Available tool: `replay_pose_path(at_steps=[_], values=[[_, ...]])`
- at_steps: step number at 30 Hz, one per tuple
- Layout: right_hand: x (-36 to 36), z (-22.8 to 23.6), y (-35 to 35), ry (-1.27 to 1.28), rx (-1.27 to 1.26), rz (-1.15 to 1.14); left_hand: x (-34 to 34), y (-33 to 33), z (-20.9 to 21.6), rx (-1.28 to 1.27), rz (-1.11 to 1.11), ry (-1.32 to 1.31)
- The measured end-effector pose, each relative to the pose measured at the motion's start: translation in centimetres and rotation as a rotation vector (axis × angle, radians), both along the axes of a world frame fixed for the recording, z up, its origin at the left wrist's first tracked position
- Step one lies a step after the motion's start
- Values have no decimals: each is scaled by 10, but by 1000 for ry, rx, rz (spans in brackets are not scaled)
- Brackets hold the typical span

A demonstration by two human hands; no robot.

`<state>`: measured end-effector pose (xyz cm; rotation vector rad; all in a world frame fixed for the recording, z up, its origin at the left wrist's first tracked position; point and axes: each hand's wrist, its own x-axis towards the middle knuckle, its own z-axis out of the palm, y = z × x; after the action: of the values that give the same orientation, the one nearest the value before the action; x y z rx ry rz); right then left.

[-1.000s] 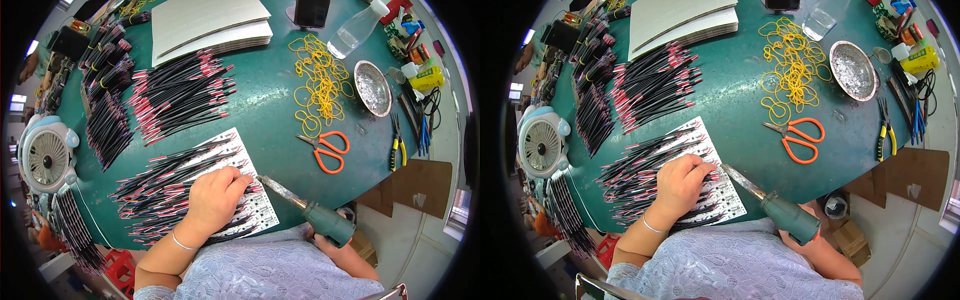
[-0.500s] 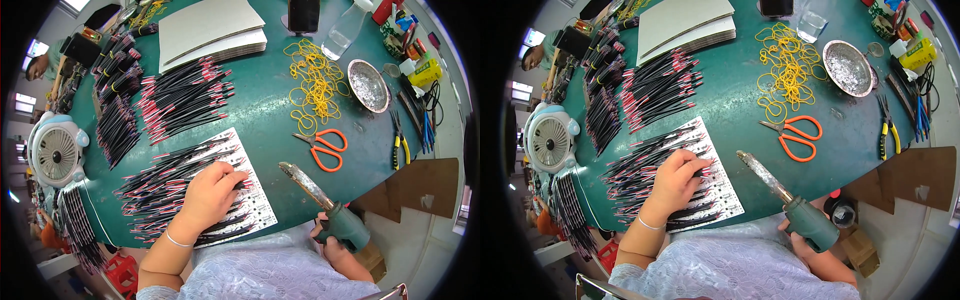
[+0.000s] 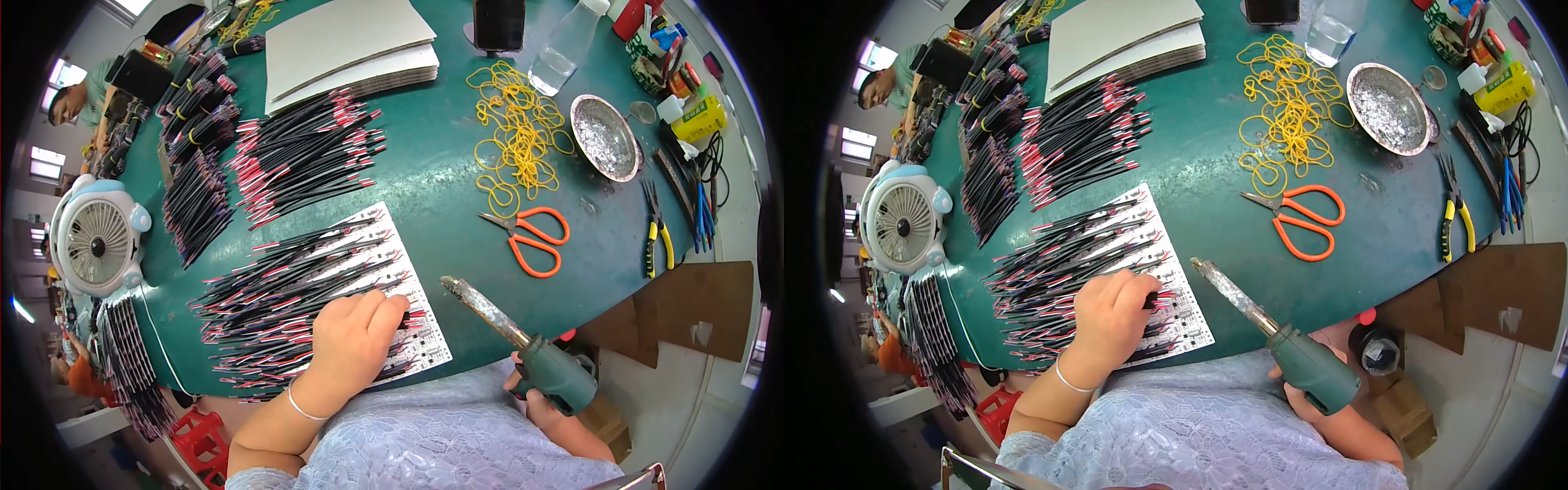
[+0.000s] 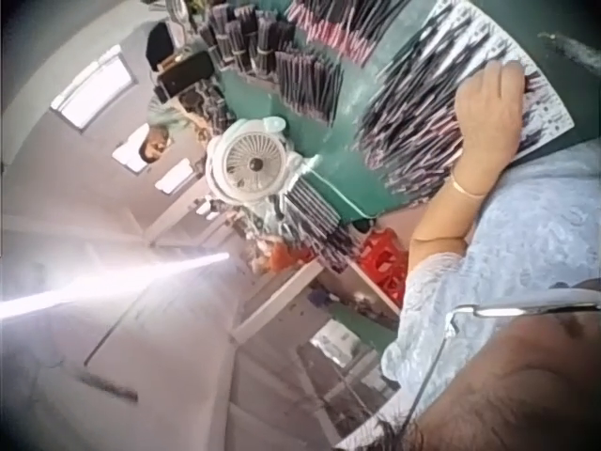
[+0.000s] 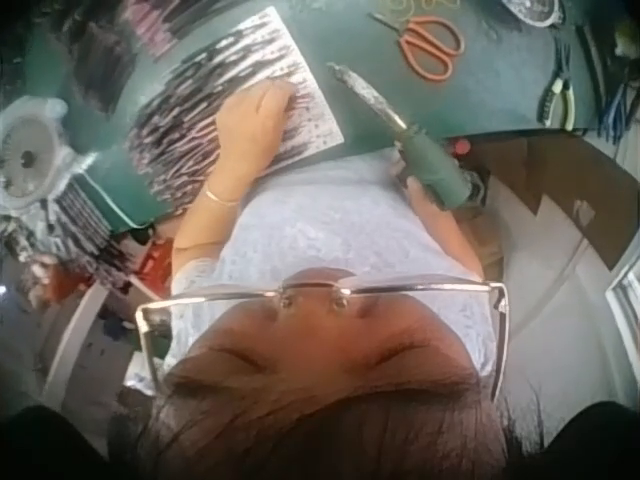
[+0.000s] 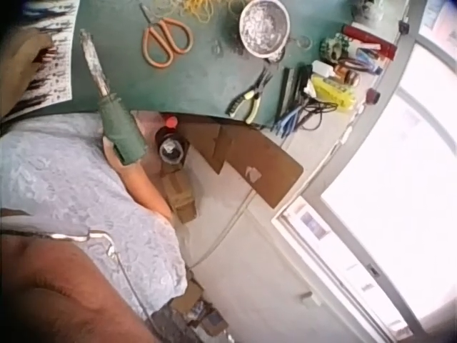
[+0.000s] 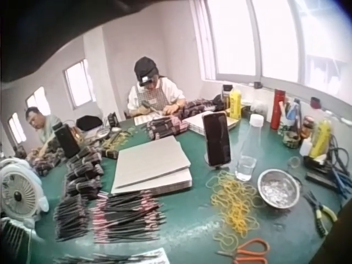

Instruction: The person positions bundles of wires onto a circuit board panel and solders the wire ends to the board using a handheld soldering tool.

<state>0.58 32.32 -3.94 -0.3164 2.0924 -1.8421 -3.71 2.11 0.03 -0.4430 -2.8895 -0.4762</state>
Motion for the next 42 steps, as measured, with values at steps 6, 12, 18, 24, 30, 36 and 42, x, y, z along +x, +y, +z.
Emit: replay_pose_path(at_steps=[6, 12, 18, 24, 30, 36, 42], values=[[-8, 5, -1, 115, 99, 27, -1, 3, -14, 148, -22, -9], [-22, 11, -13, 287, 137, 119, 0, 1, -16, 144, -28, -27], [-21, 9, -16, 266, 136, 119, -2, -2, -17, 171, -43, -26], [-16, 5, -14, 128, 91, 93, -3, -3, -18, 202, -49, -34], [-24, 9, -13, 293, 201, 165, -2, -6, -18, 197, -62, -82], [-27, 10, -13, 346, 261, 189, -5, -5, -17, 196, -67, -81], [-4, 3, 2, 41, 90, 44, -4, -6, -19, 199, -67, -78]])
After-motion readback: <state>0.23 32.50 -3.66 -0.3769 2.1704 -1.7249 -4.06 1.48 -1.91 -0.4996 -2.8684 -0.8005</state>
